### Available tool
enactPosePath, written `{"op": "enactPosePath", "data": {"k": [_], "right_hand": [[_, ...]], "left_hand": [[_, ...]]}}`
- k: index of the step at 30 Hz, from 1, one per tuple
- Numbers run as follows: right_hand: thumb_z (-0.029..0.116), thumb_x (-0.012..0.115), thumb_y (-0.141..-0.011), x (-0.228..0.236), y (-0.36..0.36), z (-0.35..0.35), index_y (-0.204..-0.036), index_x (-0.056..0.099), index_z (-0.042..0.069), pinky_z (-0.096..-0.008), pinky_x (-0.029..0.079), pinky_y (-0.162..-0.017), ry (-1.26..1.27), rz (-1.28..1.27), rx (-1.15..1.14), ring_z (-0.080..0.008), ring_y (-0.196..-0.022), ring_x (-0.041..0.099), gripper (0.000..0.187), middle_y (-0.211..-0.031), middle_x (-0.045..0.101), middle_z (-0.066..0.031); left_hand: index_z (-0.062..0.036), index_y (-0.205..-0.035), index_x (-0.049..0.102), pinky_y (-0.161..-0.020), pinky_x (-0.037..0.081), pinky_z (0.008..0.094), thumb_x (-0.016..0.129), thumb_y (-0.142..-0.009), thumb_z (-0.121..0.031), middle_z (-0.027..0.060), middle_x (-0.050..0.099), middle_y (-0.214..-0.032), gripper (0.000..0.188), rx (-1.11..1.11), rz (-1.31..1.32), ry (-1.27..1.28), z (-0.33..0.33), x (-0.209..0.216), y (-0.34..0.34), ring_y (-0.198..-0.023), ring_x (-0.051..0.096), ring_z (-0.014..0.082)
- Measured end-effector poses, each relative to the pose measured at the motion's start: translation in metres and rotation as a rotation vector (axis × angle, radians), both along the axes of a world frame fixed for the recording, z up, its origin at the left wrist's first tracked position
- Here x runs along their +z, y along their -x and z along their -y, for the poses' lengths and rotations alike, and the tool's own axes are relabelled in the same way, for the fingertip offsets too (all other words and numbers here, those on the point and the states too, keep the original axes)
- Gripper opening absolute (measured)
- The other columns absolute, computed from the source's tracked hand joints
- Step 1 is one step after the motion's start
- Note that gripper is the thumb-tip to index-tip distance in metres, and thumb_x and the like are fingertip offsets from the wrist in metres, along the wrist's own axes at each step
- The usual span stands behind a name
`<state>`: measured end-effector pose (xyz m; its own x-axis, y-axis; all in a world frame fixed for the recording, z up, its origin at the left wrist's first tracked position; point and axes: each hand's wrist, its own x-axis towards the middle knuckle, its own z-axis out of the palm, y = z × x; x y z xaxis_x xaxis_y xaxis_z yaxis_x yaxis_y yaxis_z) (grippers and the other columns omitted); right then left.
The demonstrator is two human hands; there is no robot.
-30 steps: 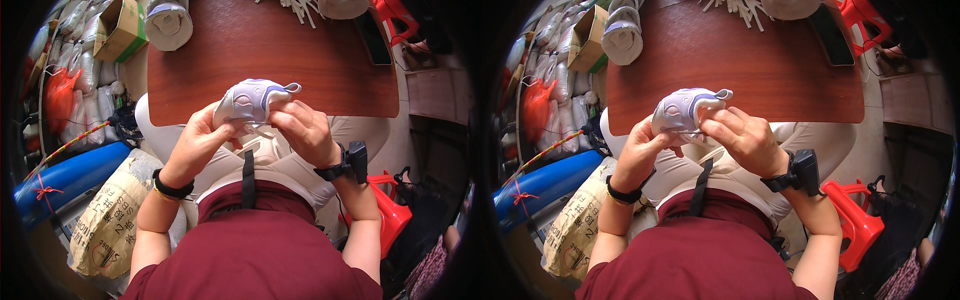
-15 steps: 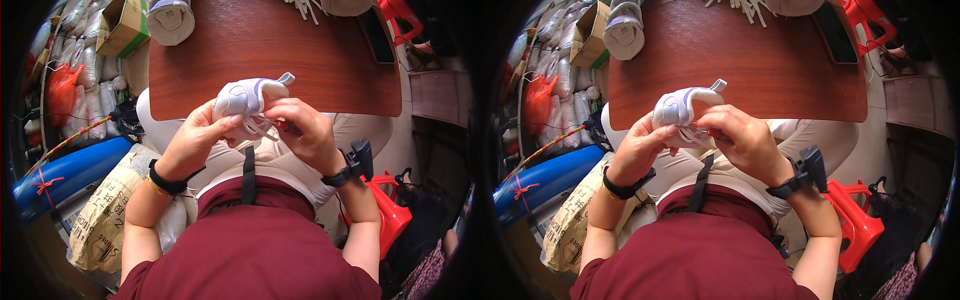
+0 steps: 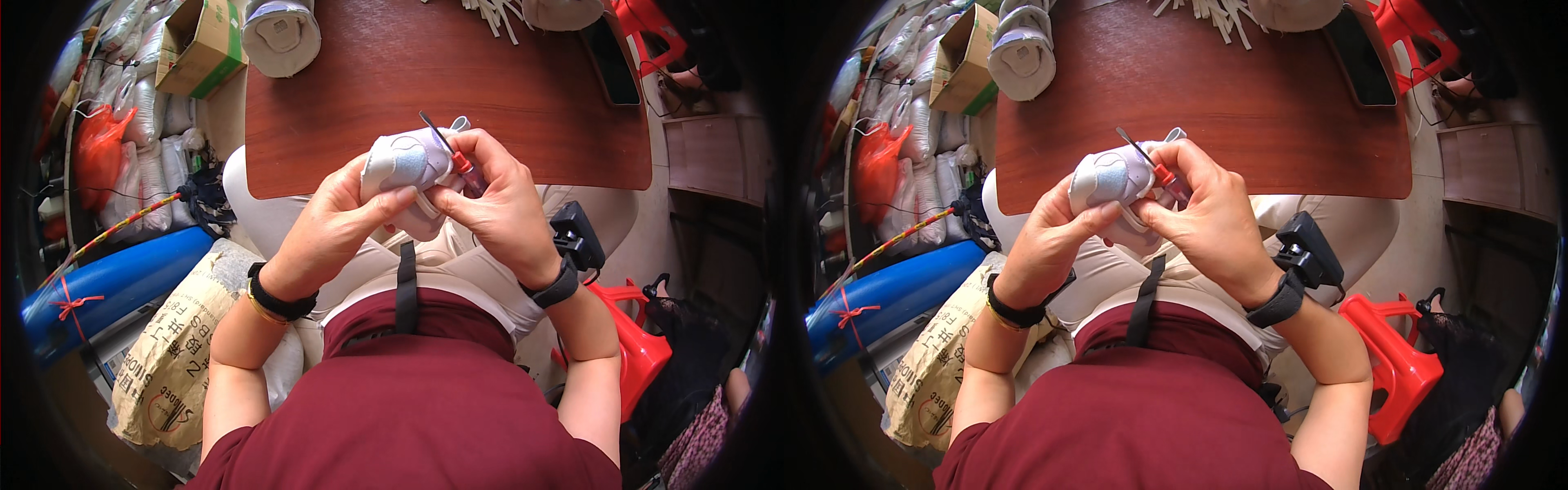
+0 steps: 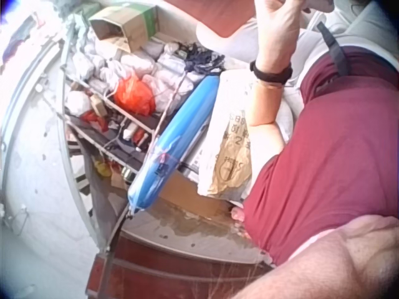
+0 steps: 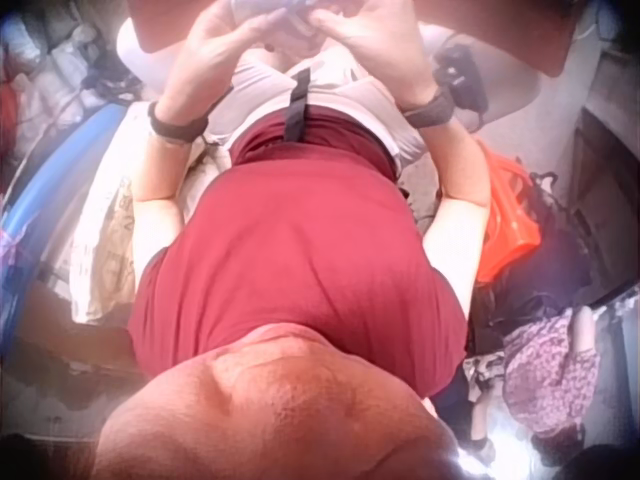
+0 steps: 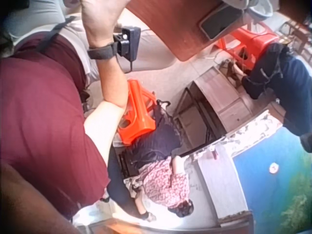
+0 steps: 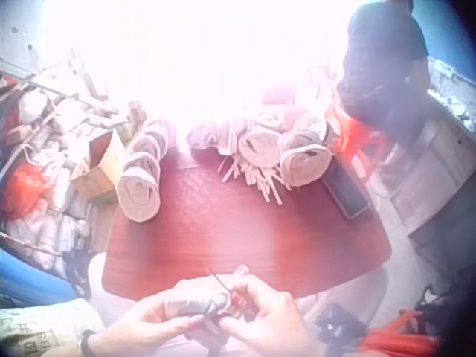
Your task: Using a small tool to adjust or pull material through a shoe upper component at a manufacturing station.
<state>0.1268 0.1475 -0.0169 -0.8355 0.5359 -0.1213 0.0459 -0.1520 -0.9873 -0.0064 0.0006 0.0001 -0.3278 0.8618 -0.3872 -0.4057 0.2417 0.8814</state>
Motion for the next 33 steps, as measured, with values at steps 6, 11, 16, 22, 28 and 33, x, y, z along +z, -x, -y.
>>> {"op": "enactPosePath", "data": {"k": [6,11,16,22,28,33], "right_hand": [[0.001,0.071,-0.085,-0.003,0.002,0.006,-0.113,0.057,0.003,-0.0221,0.052,-0.074,0.021,0.051,-0.102,-0.0038,-0.085,0.061,0.032,-0.093,0.068,-0.0026],[0.002,0.070,-0.089,-0.012,-0.004,0.010,-0.117,0.053,0.003,-0.0218,0.053,-0.076,0.149,-0.091,-0.093,-0.0054,-0.090,0.063,0.033,-0.098,0.069,-0.0037],[-0.001,0.070,-0.089,-0.016,-0.003,0.015,-0.118,0.052,0.003,-0.0200,0.053,-0.075,0.056,-0.179,-0.118,-0.0065,-0.091,0.065,0.034,-0.098,0.070,-0.0047],[0.000,0.073,-0.086,0.005,-0.002,0.000,-0.105,0.061,0.002,-0.0191,0.052,-0.068,-0.455,-0.155,0.080,-0.0037,-0.082,0.064,0.023,-0.090,0.070,-0.0029],[-0.001,0.071,-0.088,0.015,0.004,-0.012,-0.112,0.057,0.000,-0.0232,0.054,-0.074,-0.137,-0.156,0.014,-0.0085,-0.086,0.066,0.028,-0.091,0.070,-0.0061],[0.002,0.073,-0.087,0.019,-0.001,-0.008,-0.109,0.055,0.002,-0.0226,0.053,-0.072,-0.109,0.010,0.050,-0.0069,-0.082,0.066,0.028,-0.089,0.071,-0.0069]], "left_hand": [[-0.0058,-0.126,0.061,-0.058,0.043,0.0171,0.070,-0.094,-0.019,-0.0031,0.067,-0.099,0.036,0.112,0.033,0.030,0.002,-0.003,-0.004,-0.071,0.054,0.0006],[-0.0027,-0.120,0.065,-0.047,0.037,0.0174,0.072,-0.091,-0.016,0.0005,0.069,-0.092,0.033,0.094,0.032,0.086,0.008,0.008,0.011,-0.058,0.048,-0.0004],[0.0017,-0.121,0.061,-0.059,0.050,0.0191,0.067,-0.094,-0.012,0.0058,0.070,-0.102,0.031,0.218,0.072,-0.025,0.001,0.000,0.010,-0.071,0.061,0.0051],[0.0010,-0.126,0.057,-0.075,0.057,0.0263,0.065,-0.095,-0.010,0.0083,0.069,-0.108,0.034,0.208,0.176,-0.134,-0.008,0.004,0.008,-0.091,0.067,0.0131],[0.0019,-0.125,0.057,-0.075,0.057,0.0269,0.068,-0.093,-0.012,0.0088,0.069,-0.105,0.036,0.171,0.000,-0.181,-0.014,0.006,0.006,-0.087,0.068,0.0132],[0.0022,-0.124,0.058,-0.073,0.055,0.0249,0.069,-0.093,-0.013,0.0082,0.070,-0.102,0.036,0.118,-0.042,-0.129,-0.014,0.007,0.009,-0.084,0.067,0.0120]]}}
